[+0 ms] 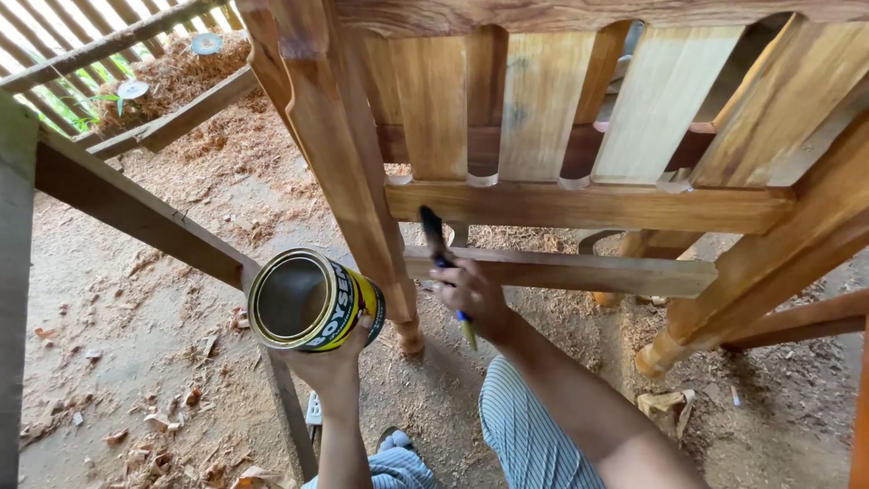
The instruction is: The person applies wood stain to a wooden chair using a paintbrush. They hold a can of stain in one hand and repeatedly dip the brush into the can to apply the finish to the chair's legs and back slats.
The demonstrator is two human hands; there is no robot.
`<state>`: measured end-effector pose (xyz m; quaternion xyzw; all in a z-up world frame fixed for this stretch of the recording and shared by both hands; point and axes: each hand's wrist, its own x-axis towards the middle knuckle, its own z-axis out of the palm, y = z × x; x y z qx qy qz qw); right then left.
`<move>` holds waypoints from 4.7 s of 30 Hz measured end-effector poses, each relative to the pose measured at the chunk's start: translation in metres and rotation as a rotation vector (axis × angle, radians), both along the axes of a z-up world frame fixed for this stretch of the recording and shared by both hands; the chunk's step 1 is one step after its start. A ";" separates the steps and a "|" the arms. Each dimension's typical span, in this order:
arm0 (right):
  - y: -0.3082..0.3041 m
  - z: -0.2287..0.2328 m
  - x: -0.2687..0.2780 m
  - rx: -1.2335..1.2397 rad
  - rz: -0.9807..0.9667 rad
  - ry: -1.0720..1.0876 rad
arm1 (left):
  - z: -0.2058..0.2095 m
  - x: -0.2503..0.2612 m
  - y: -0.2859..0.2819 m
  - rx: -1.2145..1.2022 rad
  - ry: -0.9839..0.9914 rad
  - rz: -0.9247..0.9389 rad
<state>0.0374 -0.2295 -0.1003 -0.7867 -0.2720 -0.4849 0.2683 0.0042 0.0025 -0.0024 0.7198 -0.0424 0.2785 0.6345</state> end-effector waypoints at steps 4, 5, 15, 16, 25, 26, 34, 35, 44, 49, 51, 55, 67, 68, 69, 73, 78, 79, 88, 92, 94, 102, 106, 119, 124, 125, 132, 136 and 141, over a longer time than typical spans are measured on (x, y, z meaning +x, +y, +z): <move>-0.033 -0.010 -0.002 0.039 -0.072 0.001 | -0.014 0.008 -0.005 -0.104 0.047 -0.045; -0.059 -0.009 -0.011 0.068 -0.111 -0.009 | -0.015 0.009 -0.006 -0.111 0.045 -0.050; -0.227 -0.009 -0.140 0.346 -0.663 -0.214 | -0.036 0.017 -0.015 0.227 0.014 -0.059; -0.225 -0.008 -0.138 0.439 -0.609 -0.297 | -0.042 0.019 -0.017 0.277 0.002 -0.045; -0.040 0.050 -0.021 0.273 0.041 0.086 | -0.065 0.023 -0.018 0.368 -0.043 -0.003; -0.039 0.062 -0.021 0.272 0.057 0.094 | -0.064 0.024 -0.017 0.369 -0.034 0.012; -0.038 0.188 -0.013 0.546 0.766 0.704 | -0.060 0.021 -0.016 0.465 -0.139 0.008; -0.031 0.186 -0.007 0.547 0.769 0.707 | -0.058 0.020 -0.016 0.466 -0.136 0.011; 0.023 0.170 0.016 0.110 0.516 0.941 | -0.040 0.014 -0.022 0.624 -0.254 0.026; 0.016 0.194 0.016 -0.041 0.510 0.933 | -0.043 0.014 -0.022 0.659 -0.240 0.033; 0.013 0.217 0.013 -0.076 0.492 0.949 | -0.045 0.015 -0.021 0.658 -0.237 0.043; 0.012 0.260 0.007 -0.233 0.492 0.953 | -0.053 0.018 -0.020 0.680 -0.198 0.048; 0.046 0.274 0.021 -0.738 0.351 0.984 | -0.057 0.020 -0.025 0.691 -0.168 0.075; 0.044 0.274 0.021 -0.738 0.349 0.983 | -0.055 0.020 -0.025 0.690 -0.171 0.074; 0.042 0.275 0.020 -0.744 0.351 0.971 | -0.053 0.021 -0.025 0.685 -0.178 0.091; 0.028 0.290 0.016 -0.752 0.365 0.964 | -0.051 0.021 -0.024 0.649 -0.191 0.111; -0.007 0.294 0.008 -0.595 0.441 0.891 | -0.042 0.023 -0.016 0.644 -0.186 0.158; -0.015 0.292 0.006 -0.492 0.477 0.844 | -0.039 0.022 -0.014 0.652 -0.171 0.182; -0.061 0.106 0.008 0.038 0.396 0.236 | -0.031 0.024 0.003 0.376 -0.185 0.238; -0.084 0.062 -0.036 0.074 0.166 0.130 | -0.022 0.024 0.000 0.371 -0.145 0.151; -0.104 0.068 -0.070 0.171 -0.059 0.076 | -0.038 0.029 -0.003 0.173 -0.179 0.044; -0.203 0.014 -0.152 0.281 -0.616 -0.207 | -0.028 0.028 -0.009 0.360 -0.151 0.077; -0.209 -0.010 -0.131 0.444 -0.641 -0.338 | -0.018 0.026 -0.011 0.088 -0.118 -0.026; 0.054 0.007 0.017 0.280 -0.014 -0.038 | 0.006 0.009 0.002 0.181 -0.077 0.091; 0.058 0.018 0.008 0.120 -0.057 0.006 | 0.004 0.006 0.003 0.250 -0.150 0.175; 0.054 0.009 0.007 0.127 -0.065 0.000 | 0.004 0.006 0.003 0.256 -0.157 0.166; 0.033 -0.009 0.006 0.217 0.081 0.032 | -0.001 0.008 0.001 0.244 -0.037 0.182; 0.012 0.001 0.028 0.215 0.047 0.009 | 0.000 0.007 -0.004 0.186 -0.050 0.160; -0.060 -0.004 -0.010 0.196 -0.136 -0.054 | -0.001 0.013 -0.007 0.259 -0.101 0.157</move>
